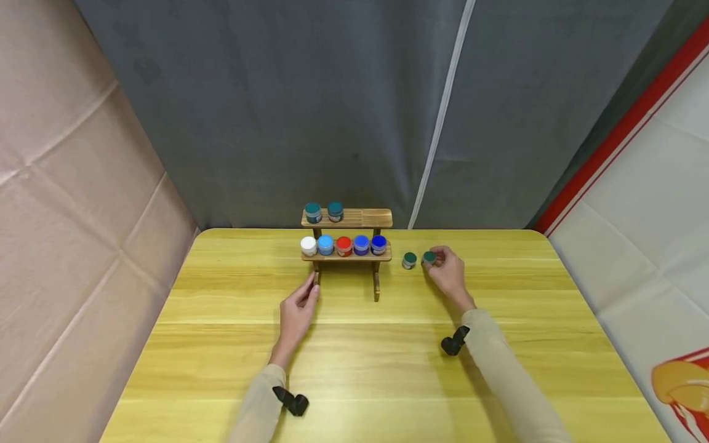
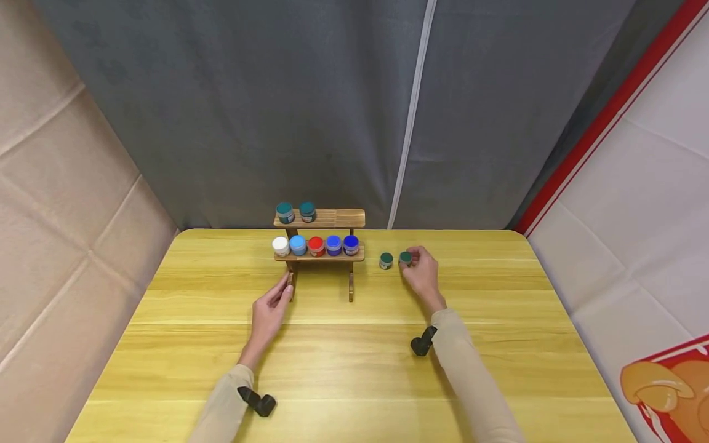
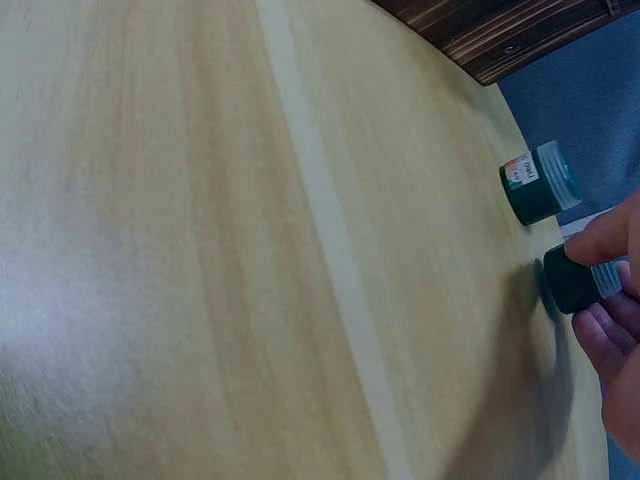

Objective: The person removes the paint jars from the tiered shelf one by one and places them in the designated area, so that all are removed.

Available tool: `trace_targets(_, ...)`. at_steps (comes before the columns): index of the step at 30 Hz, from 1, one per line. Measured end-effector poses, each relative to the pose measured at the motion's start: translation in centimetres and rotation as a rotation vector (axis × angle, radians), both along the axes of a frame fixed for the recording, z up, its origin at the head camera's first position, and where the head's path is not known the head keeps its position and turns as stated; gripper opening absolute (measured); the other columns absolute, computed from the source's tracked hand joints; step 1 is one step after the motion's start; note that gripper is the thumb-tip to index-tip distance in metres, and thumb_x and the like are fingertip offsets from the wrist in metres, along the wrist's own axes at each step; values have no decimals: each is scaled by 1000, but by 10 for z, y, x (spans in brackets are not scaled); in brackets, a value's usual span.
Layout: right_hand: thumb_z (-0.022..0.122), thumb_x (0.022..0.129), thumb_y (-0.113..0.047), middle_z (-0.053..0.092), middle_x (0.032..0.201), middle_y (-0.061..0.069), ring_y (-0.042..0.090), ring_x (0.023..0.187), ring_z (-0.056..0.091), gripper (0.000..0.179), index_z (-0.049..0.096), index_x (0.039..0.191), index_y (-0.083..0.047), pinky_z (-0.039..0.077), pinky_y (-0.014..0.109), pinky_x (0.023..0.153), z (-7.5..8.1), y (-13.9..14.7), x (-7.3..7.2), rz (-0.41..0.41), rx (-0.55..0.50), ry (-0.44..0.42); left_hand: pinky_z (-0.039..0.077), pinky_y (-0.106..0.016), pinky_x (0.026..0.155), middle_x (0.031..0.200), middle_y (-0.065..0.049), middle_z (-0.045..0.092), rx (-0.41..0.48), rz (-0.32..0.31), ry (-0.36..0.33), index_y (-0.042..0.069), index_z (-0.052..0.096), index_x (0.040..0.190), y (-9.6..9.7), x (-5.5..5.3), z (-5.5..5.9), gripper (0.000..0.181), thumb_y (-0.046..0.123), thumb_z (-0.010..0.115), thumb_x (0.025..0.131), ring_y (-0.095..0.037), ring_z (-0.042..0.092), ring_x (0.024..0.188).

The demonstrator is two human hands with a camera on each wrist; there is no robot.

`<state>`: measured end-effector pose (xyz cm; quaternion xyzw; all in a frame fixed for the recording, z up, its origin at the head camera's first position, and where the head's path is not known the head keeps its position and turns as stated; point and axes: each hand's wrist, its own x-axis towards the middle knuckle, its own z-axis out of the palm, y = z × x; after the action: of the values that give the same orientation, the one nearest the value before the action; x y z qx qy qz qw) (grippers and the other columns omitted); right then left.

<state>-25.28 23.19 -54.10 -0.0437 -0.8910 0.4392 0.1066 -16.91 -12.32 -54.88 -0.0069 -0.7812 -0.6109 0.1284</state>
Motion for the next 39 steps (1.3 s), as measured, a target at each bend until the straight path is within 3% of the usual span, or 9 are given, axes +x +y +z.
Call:
trace_targets(8,70,89,-1,67,116,29,41,110,66,36,61,122,8,58,52,98,-5,-2,1,3,-15,1,60,-13,80,129,-21,67,-4,24,-9,5,63,136,1,-1,0,36,12,65,100,-38,74,100)
trace_targets(15,70,92,-7,66,124,26,42,117,63,40,59,128,5,56,53,102,2,0,3,19,-3,-31,61,-16,80,130,-22,66,-12,21,-7,5,63,136,1,0,-1,37,12,65,100,-39,74,100)
trace_targets(23,68,93,-7,62,131,27,42,124,58,41,58,131,6,50,54,109,22,0,0,70,-70,17,63,-22,83,130,-22,66,-8,16,-14,6,63,137,1,-1,-1,37,13,65,100,-39,73,101)
trace_targets(31,66,97,-18,65,128,23,39,120,60,38,61,128,4,52,51,107,40,-4,-6,87,-45,61,63,-22,82,130,-22,66,-10,17,2,5,62,136,-1,1,-3,37,13,64,101,-38,73,102)
trace_targets(39,65,97,-15,67,124,23,38,116,63,32,63,124,3,53,49,108,68,-18,-10,117,-54,130,63,-24,83,131,-22,66,-5,14,-3,5,62,137,0,0,-1,37,11,64,100,-39,73,103)
